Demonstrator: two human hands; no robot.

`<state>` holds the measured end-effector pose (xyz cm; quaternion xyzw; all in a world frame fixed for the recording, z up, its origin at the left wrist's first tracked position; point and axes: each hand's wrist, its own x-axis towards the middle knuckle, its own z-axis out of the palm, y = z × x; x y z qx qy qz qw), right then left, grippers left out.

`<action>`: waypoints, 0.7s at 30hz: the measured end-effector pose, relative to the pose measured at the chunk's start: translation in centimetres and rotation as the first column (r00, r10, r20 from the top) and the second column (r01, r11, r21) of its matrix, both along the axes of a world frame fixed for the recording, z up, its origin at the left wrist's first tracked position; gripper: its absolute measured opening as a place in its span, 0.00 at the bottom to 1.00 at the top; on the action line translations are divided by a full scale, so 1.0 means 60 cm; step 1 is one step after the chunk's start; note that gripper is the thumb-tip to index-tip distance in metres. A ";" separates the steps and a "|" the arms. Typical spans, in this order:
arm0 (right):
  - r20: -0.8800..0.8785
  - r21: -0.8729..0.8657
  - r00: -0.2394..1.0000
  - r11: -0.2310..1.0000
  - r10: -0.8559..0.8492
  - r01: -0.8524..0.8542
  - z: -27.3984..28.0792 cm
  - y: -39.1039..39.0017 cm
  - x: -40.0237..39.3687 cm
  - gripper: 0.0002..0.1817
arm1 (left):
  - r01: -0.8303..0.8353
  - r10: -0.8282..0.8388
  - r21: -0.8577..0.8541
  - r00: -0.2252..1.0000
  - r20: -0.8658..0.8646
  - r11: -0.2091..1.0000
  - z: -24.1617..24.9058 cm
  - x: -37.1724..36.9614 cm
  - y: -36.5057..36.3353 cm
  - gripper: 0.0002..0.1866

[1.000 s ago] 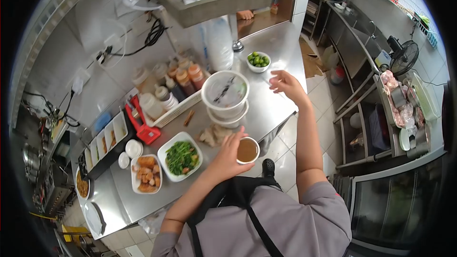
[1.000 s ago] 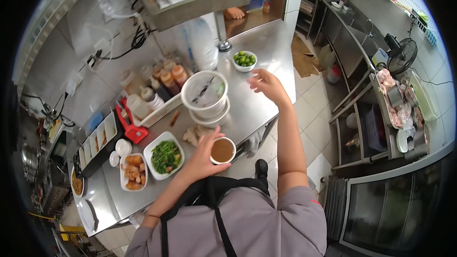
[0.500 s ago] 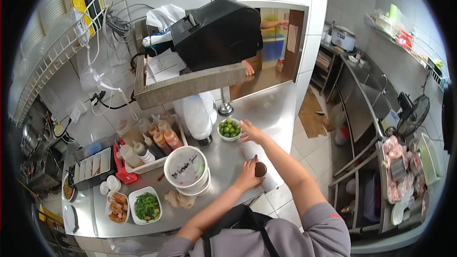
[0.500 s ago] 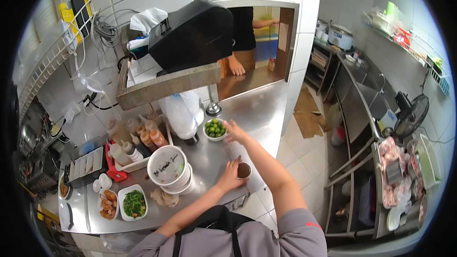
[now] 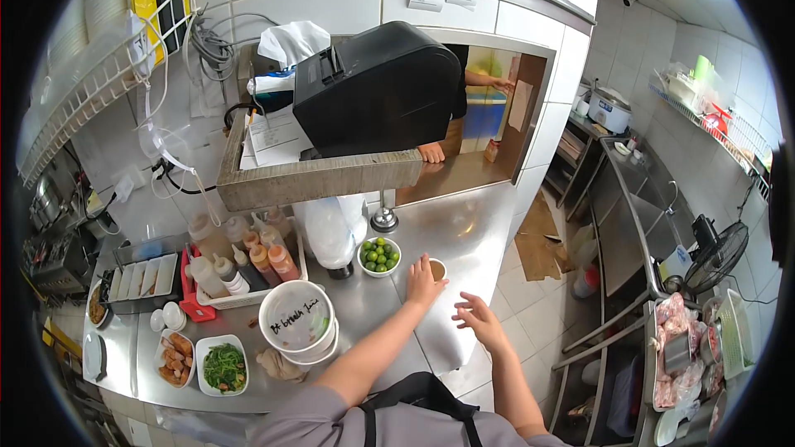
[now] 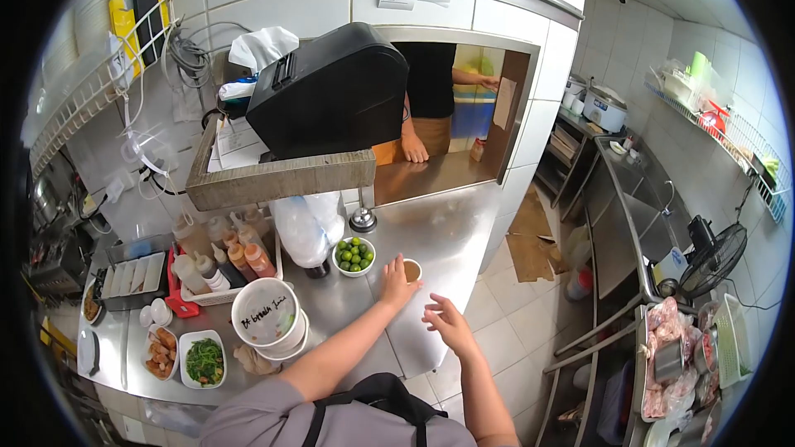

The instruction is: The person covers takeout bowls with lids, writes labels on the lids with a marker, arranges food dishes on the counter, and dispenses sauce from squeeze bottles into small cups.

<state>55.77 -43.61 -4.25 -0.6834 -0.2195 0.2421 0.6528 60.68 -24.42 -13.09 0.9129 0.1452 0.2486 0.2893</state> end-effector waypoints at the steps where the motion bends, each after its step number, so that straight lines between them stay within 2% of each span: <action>1: -0.013 -0.008 1.000 1.000 -0.018 0.018 0.000 -0.011 -0.007 0.27 | -0.036 0.034 0.032 0.998 0.059 0.999 0.006 0.011 0.001 0.50; 4: -0.005 -0.017 0.998 0.997 -0.069 0.069 0.005 -0.024 -0.029 0.26 | -0.108 0.083 0.146 0.982 0.169 0.983 0.021 0.025 -0.013 0.51; 6: 0.029 0.002 0.998 0.998 -0.059 0.059 0.008 -0.022 -0.042 0.25 | 0.107 -0.108 0.014 0.976 0.188 0.994 0.085 -0.009 -0.033 0.50; 8: 0.049 0.034 0.999 0.999 -0.009 0.008 0.016 -0.011 -0.061 0.22 | 0.211 -0.175 -0.060 0.912 0.371 0.976 0.127 -0.076 -0.066 0.47; 10: 0.038 0.044 0.995 0.995 0.090 -0.092 0.008 -0.002 -0.063 0.20 | 0.397 -0.316 -0.106 0.842 0.437 0.912 0.211 -0.192 -0.062 0.44; 12: 0.051 0.105 0.997 0.992 0.065 -0.070 0.043 0.032 -0.101 0.17 | 0.466 -0.397 -0.026 0.780 0.483 0.884 0.287 -0.304 -0.019 0.41; 13: 0.026 0.098 0.992 0.987 0.126 -0.128 0.045 0.041 -0.106 0.16 | 0.453 -0.388 -0.003 0.767 0.511 0.891 0.310 -0.359 0.015 0.38; 14: 0.037 0.101 0.981 0.976 0.191 -0.194 0.049 0.053 -0.111 0.15 | 0.354 -0.327 0.045 0.796 0.510 0.934 0.333 -0.415 0.052 0.36; 15: 0.075 0.123 0.967 0.960 0.245 -0.252 0.056 0.069 -0.120 0.15 | 0.207 -0.258 0.154 0.770 0.584 0.966 0.348 -0.463 0.094 0.35; 17: 0.160 0.175 0.930 0.918 0.331 -0.357 0.076 0.103 -0.143 0.16 | -0.093 -0.032 0.158 0.764 0.645 0.983 0.374 -0.575 0.171 0.27; 18: 0.199 0.185 0.910 0.898 0.365 -0.400 0.083 0.116 -0.155 0.18 | -0.168 0.113 0.027 0.766 0.632 0.985 0.374 -0.628 0.207 0.22; 19: 0.269 0.230 0.870 0.849 0.413 -0.475 0.094 0.134 -0.171 0.19 | -0.342 0.214 0.053 0.695 0.687 0.938 0.374 -0.678 0.246 0.20; 20: 0.341 0.271 0.826 0.795 0.448 -0.543 0.106 0.153 -0.189 0.20 | -0.433 0.243 0.083 0.643 0.726 0.898 0.362 -0.728 0.297 0.18; 21: 0.391 0.302 0.799 0.756 0.457 -0.580 0.114 0.172 -0.208 0.23 | -0.455 0.420 -0.162 0.553 0.720 0.876 0.356 -0.775 0.325 0.16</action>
